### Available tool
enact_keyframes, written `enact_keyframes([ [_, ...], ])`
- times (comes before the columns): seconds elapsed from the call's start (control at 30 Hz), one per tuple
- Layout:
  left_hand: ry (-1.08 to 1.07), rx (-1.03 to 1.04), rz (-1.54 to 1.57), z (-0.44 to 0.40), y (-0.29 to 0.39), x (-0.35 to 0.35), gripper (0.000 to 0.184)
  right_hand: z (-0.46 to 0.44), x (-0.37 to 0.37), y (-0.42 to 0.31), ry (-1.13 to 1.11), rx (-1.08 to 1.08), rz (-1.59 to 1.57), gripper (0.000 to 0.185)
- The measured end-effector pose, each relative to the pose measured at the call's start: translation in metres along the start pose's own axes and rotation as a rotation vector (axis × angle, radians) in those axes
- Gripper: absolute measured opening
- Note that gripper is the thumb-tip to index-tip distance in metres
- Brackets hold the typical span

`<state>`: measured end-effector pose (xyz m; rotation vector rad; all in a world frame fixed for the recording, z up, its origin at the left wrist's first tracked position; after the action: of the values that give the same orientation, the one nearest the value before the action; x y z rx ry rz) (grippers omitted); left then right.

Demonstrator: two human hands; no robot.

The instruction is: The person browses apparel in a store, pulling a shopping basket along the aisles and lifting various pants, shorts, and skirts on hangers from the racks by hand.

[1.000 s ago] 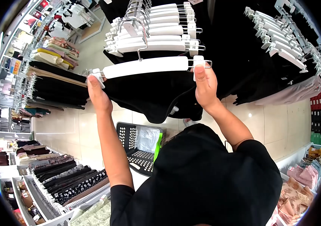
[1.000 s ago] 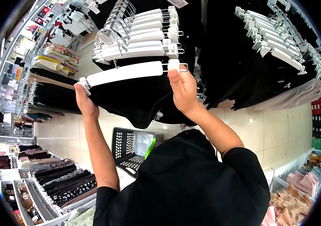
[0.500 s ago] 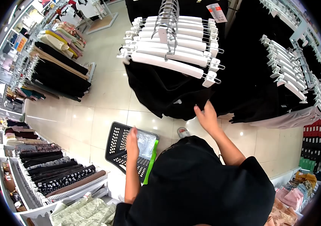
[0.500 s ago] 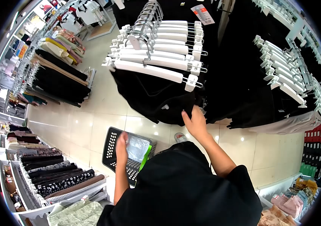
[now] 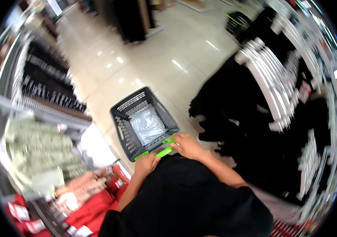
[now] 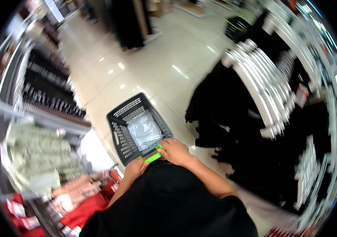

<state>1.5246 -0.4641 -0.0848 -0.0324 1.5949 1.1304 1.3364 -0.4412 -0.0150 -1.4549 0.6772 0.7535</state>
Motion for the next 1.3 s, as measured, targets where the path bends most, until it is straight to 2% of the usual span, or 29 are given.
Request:
enact_keyframes([
  [0.07,0.075,-0.067,0.017,0.010,-0.007,-0.011,0.042,-0.018,0.024,-0.029,-0.082,-0.161,-0.009,0.039],
  [0.13,0.133,-0.123,0.025,0.015,-0.012,-0.021,0.046,-0.023,0.074,-0.020,-0.337,-0.079,-0.159,0.039],
  [0.17,0.036,-0.146,0.026,0.013,-0.015,-0.018,0.052,-0.025,0.097,-0.005,-0.440,-0.028,0.121,0.037],
  [0.2,-0.064,-0.168,0.030,0.013,-0.018,-0.014,0.058,-0.031,0.091,-0.007,-0.393,0.054,0.111,0.038],
  [0.23,-0.028,-0.225,0.043,0.015,-0.023,-0.020,0.058,-0.034,0.086,-0.009,-0.344,0.140,0.095,0.039],
  [0.27,-0.021,-0.175,0.068,0.014,-0.020,-0.023,0.061,-0.034,0.078,-0.010,-0.176,0.163,-0.018,0.037],
  [0.3,-0.015,-0.120,0.090,0.014,-0.018,-0.024,0.064,-0.036,0.082,-0.003,-0.190,0.179,0.061,0.035],
  [0.33,0.013,-0.163,0.100,0.015,-0.024,-0.025,0.064,-0.037,0.084,-0.001,-0.145,0.145,0.035,0.034],
  [0.43,0.072,-0.121,0.114,0.016,-0.025,-0.030,0.063,-0.038,0.087,-0.003,-0.131,0.124,0.056,0.033],
  [0.6,0.111,-0.070,0.170,0.021,-0.028,-0.035,0.059,-0.038,0.083,-0.008,-0.053,0.189,-0.001,0.032],
  [0.8,0.153,-0.038,0.197,0.021,-0.030,-0.038,0.057,-0.038,0.084,-0.011,-0.058,0.199,0.019,0.032],
  [0.87,0.135,-0.009,0.197,0.022,-0.027,-0.041,0.057,-0.039,0.083,-0.015,-0.026,0.132,-0.025,0.032],
  [0.93,0.162,-0.046,0.155,0.019,-0.028,-0.045,0.057,-0.040,0.084,-0.007,-0.035,0.145,-0.009,0.031],
  [1.0,0.123,-0.038,0.162,0.014,-0.025,-0.054,0.056,-0.043,0.087,-0.002,-0.113,0.160,0.042,0.032],
  [1.07,0.138,-0.053,0.035,0.010,-0.030,-0.051,0.054,-0.048,0.087,-0.006,-0.153,0.145,0.034,0.033],
  [1.2,0.225,-0.038,-0.015,-0.002,-0.048,-0.051,0.046,-0.062,0.092,-0.005,-0.230,0.138,-0.190,0.038],
  [1.27,0.255,0.024,-0.041,-0.011,-0.053,-0.058,0.044,-0.070,0.095,-0.003,-0.316,0.135,-0.141,0.041],
  [1.3,0.242,0.040,-0.037,-0.016,-0.059,-0.061,0.042,-0.074,0.092,-0.008,-0.293,0.036,-0.213,0.042],
])
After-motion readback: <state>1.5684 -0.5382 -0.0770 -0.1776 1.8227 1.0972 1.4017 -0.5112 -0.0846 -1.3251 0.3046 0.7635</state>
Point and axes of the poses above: each hand's wrist, its own z-axis away from the middle knuckle, its own x-axis out of the palm, y = z × x, the point moved 8 cm from there along -z, towards the middle knuckle, and after that the axes turned 3 degrees about x, right-handed, at the moved point
